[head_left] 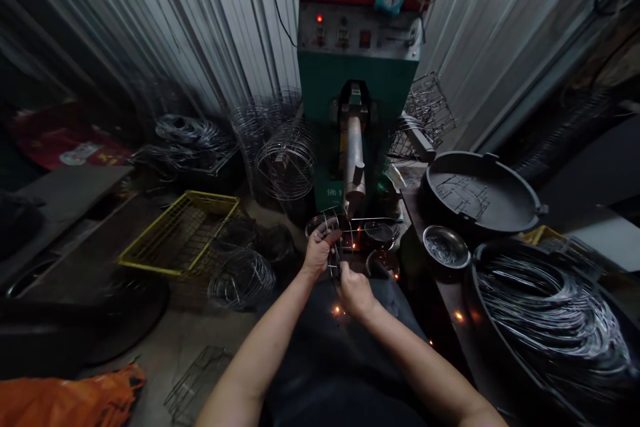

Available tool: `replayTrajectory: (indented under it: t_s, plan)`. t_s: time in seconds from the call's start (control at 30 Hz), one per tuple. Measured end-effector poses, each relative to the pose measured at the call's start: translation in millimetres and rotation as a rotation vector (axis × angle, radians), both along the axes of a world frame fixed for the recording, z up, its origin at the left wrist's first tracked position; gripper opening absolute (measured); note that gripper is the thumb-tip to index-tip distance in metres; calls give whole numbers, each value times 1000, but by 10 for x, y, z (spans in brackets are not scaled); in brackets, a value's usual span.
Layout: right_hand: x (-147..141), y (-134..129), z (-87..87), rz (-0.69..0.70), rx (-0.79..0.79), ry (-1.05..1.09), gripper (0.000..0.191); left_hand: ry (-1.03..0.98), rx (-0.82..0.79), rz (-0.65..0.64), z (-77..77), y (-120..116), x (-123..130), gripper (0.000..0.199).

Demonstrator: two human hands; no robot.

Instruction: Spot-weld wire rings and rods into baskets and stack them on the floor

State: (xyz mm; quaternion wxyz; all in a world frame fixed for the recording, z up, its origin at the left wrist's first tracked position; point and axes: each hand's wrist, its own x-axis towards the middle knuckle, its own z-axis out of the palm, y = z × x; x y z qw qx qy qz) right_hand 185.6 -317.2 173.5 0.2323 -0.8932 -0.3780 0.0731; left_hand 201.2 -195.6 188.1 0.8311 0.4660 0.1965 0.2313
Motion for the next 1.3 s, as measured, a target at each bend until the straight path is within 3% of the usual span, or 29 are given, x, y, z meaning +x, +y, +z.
replayTrajectory:
  t_s: [0.1,0.2,0.3,0.37,0.53,0.67,0.93,1.3]
  plan:
    - [90,45,-41,-38,207,63,27,-29,-15,-22,35,10,-17,48]
    - [338,-156,116,-44,443,50,26,-37,-1,-88,57,63,-39,49]
    - [662,-443,304,-112,462,-5,23,-26,2,-122,47,134,-51,54]
    - [872,-566,374,-86,483,1,21,-34,-23,-103,27,164,-50,52]
    - [1188,-558,333,0,528,-34,19,-15,-28,-39,2,138,-31,42]
    - [1271,-500,262,-29,589,-130,16,9,-28,-43,27,93,-12,41]
    - [1366,-461,189,-20,600,-90,14,27,-90,-28,24,103,47,45]
    - [1443,-366,256,-16,632,-43,13,35,-96,-8,16,158,135,44]
